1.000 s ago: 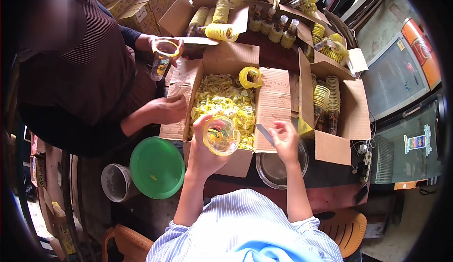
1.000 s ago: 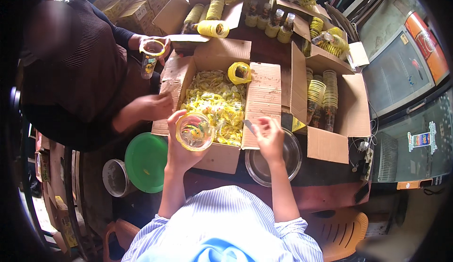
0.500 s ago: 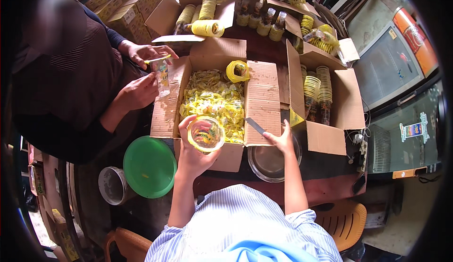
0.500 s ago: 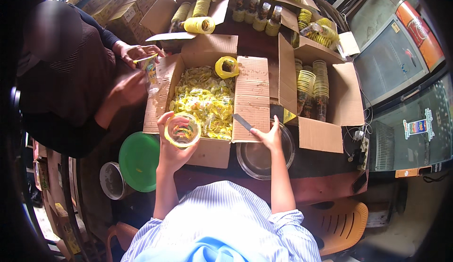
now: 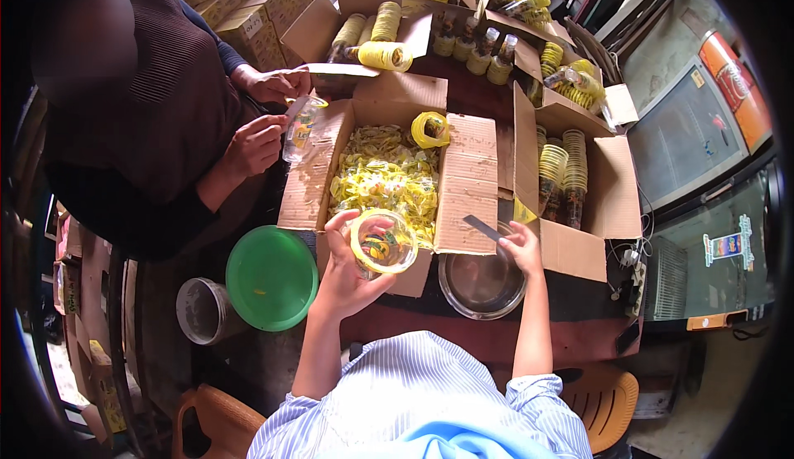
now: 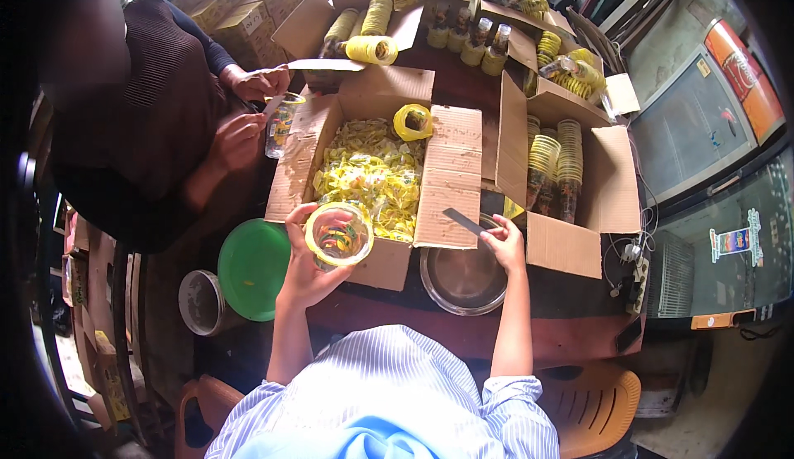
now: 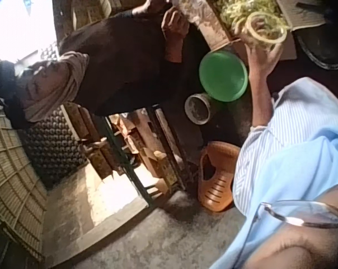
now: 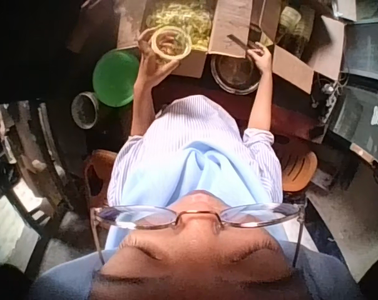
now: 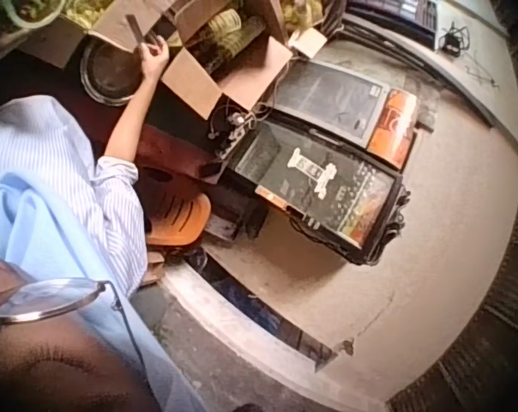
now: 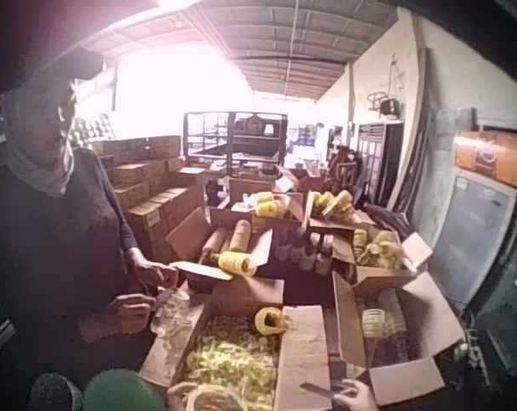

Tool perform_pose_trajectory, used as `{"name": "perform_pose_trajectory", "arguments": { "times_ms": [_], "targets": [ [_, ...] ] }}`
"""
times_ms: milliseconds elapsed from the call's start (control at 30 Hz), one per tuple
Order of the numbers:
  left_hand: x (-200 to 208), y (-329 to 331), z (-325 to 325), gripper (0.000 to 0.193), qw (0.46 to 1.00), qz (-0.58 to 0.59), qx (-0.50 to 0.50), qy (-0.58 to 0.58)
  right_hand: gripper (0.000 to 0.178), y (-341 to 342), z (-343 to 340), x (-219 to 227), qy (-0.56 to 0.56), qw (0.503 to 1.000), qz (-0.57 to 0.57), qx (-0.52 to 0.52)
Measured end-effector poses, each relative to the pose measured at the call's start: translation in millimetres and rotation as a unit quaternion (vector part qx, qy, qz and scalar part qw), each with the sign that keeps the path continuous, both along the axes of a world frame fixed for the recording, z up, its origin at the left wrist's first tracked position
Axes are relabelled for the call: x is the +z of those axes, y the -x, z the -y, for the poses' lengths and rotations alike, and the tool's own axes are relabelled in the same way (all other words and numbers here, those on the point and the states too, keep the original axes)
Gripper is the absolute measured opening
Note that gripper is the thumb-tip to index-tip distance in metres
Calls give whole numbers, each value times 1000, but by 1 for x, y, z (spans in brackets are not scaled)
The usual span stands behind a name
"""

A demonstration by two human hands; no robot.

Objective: The person packs yellow noodles into clear plastic cups, seals them with lids, and places the finished cups into a cardboard box. A second person assists by handling cups and lids nearby.

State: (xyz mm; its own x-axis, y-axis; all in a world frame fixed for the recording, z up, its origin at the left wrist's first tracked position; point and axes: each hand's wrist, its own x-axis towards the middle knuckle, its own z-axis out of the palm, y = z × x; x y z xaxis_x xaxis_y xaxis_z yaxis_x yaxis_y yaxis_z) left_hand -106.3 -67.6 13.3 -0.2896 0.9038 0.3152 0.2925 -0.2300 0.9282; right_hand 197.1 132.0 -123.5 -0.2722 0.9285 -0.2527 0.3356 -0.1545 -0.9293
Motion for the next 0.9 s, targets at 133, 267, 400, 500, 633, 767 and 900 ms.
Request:
{"name": "perform_pose_trajectory", "arguments": {
  "times_ms": [133, 267, 400, 500, 633, 767, 900],
  "targets": [
    [10, 0, 2, 72, 1000, -21, -12, -16, 38, -20, 27, 3, 76, 994, -76, -33],
    [19, -3, 5, 70, 999, -48, 6, -24, 22, -22, 65, -6, 256, 895, -335, -148],
    [25, -4, 7, 71, 994, -101, 23, -29, 15, 18, 100, 28, 290, 823, -471, -126],
    [26, -5, 7, 70, 991, -125, 30, -29, 22, 47, 111, 59, 260, 819, -510, -47],
    [30, -3, 5, 68, 990, -137, 25, -28, 15, 66, 106, 92, 51, 907, -417, 0],
    [33, 0, 2, 66, 992, -114, 17, -47, 7, 75, 97, 123, -125, 940, -316, 34],
    [33, 3, 0, 65, 994, -108, 2, -21, 16, 79, 95, 175, -498, 863, 18, 90]
  ]
}}
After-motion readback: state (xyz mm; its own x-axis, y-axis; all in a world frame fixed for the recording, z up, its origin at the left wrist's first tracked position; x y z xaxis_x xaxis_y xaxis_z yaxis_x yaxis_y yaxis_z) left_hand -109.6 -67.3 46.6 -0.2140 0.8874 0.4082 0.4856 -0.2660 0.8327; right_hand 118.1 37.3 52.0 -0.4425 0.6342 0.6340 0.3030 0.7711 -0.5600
